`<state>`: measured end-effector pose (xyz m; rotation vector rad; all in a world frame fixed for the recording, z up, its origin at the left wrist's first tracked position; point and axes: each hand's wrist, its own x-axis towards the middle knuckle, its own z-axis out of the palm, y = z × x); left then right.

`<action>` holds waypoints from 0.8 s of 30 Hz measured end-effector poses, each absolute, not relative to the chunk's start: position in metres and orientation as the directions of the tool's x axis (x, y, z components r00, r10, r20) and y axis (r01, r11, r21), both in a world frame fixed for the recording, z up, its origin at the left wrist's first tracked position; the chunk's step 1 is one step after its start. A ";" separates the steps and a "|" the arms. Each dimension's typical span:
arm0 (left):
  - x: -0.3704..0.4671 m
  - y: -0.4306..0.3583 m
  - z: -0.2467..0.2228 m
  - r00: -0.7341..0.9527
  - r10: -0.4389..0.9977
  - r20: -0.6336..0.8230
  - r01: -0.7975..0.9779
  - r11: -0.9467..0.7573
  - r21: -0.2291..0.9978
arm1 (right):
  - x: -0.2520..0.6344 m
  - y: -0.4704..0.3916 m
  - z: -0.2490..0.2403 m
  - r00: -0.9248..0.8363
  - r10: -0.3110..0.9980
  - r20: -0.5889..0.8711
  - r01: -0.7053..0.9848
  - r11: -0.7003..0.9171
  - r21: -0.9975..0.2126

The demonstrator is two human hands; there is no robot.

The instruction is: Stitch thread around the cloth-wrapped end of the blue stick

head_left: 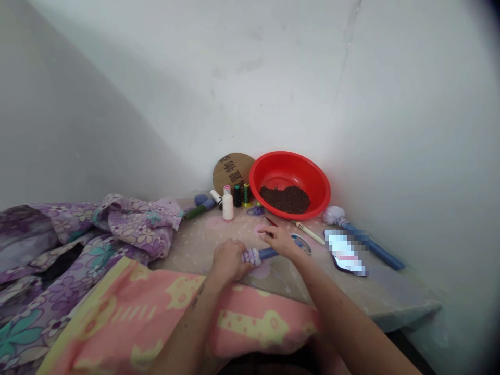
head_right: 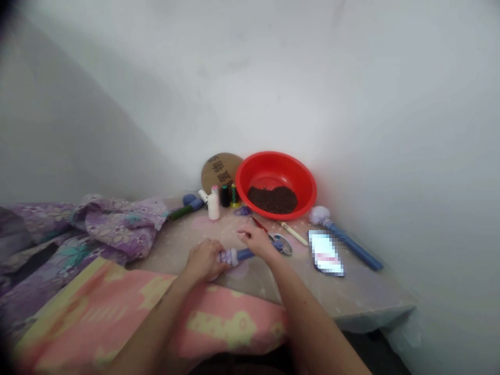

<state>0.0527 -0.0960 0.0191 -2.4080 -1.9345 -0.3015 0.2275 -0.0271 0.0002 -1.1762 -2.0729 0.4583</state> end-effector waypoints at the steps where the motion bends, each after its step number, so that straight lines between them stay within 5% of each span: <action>1: 0.053 -0.097 0.021 0.196 0.967 0.165 0.973 -0.213 0.093 | 0.226 -0.030 0.000 -0.430 0.825 0.367 0.537 0.561 -0.630; 8: 0.056 -0.100 0.026 0.185 0.973 0.135 0.975 -0.199 0.098 | 0.212 -0.039 -0.003 -0.584 0.778 0.230 0.477 0.558 -0.679; 15: 0.053 -0.097 0.020 0.190 0.968 0.166 0.973 -0.207 0.097 | 0.220 -0.022 -0.009 -0.251 0.849 0.465 0.736 0.480 -0.478; 24: 0.055 -0.100 0.024 0.185 0.973 0.140 0.974 -0.201 0.107 | 0.238 -0.015 -0.016 -0.012 0.886 0.464 0.868 0.239 -0.435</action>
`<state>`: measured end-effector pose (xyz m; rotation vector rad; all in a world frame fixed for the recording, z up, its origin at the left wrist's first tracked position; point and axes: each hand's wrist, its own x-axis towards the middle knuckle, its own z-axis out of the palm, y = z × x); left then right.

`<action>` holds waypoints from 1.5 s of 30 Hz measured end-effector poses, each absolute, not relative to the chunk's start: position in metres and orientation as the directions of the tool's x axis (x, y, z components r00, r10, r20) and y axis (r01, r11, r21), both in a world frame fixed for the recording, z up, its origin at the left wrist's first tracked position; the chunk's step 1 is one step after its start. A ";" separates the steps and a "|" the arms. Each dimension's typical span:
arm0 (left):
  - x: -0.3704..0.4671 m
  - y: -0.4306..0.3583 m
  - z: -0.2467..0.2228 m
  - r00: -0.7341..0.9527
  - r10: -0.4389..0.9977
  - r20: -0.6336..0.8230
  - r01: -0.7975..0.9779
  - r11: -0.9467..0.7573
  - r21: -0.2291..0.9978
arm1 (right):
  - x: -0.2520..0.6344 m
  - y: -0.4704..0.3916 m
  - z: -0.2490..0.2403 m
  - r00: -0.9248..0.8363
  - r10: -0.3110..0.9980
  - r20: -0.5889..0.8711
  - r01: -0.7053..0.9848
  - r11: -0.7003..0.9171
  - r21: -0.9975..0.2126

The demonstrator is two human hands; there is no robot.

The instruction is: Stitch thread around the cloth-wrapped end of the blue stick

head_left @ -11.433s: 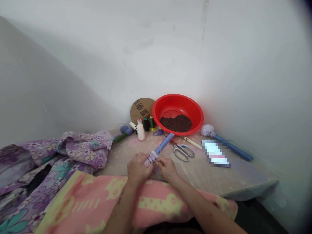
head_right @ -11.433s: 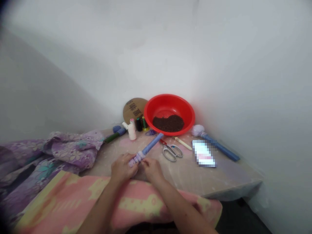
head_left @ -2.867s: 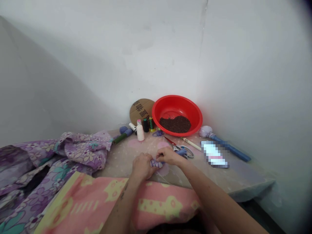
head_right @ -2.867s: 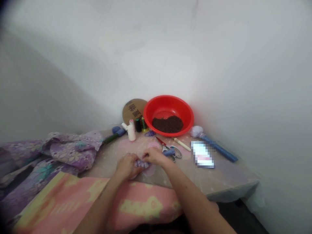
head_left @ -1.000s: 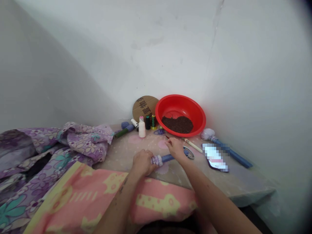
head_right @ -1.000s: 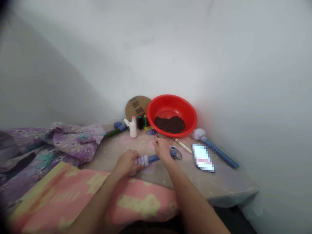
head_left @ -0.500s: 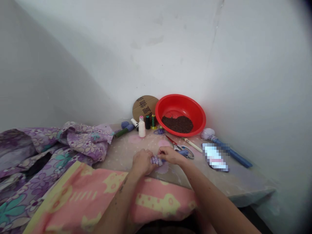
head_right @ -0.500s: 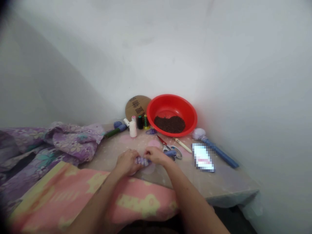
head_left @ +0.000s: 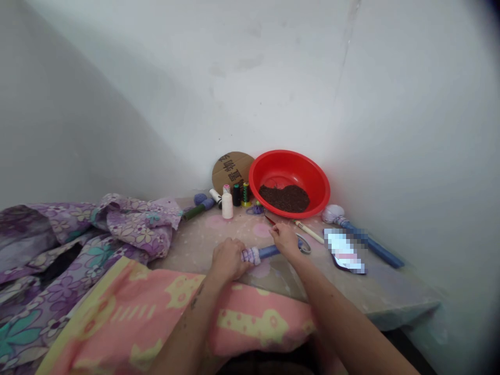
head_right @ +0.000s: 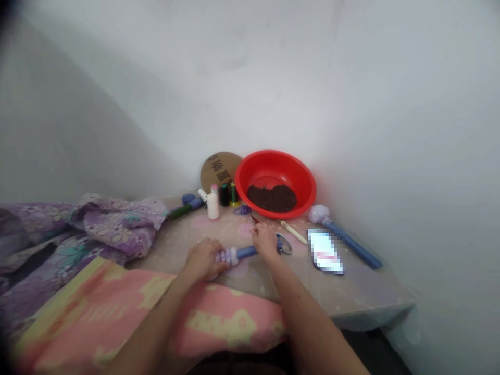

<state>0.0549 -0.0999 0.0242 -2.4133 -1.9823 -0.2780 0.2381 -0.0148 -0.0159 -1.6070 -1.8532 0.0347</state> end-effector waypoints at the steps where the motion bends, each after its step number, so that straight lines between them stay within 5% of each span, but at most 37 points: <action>1: 0.055 -0.100 0.024 0.183 0.972 0.146 0.974 -0.200 0.106 | 0.239 -0.015 -0.016 -0.045 0.886 0.461 0.844 0.280 -0.457; 8: 0.055 -0.099 0.022 0.192 0.969 0.157 0.972 -0.210 0.107 | 0.226 -0.032 -0.005 -0.521 0.787 0.331 0.441 0.580 -0.685; 16: 0.053 -0.097 0.018 0.221 0.953 0.206 0.967 -0.241 0.078 | 0.212 -0.040 -0.001 -0.602 0.751 0.271 0.459 0.603 -0.652; 27: 0.053 -0.096 0.017 0.221 0.956 0.193 0.968 -0.239 0.076 | 0.211 -0.033 -0.007 -0.486 0.732 0.477 0.546 0.681 -0.488; 35: 0.043 -0.100 0.022 0.427 0.877 0.223 0.894 -0.447 0.046 | 0.217 -0.027 -0.012 -0.300 0.781 0.548 0.489 0.619 -0.615; 45: 0.045 -0.101 0.017 0.316 0.852 0.418 0.940 -0.340 -0.018 | 0.221 -0.037 0.018 0.022 0.867 0.497 0.095 0.493 -0.865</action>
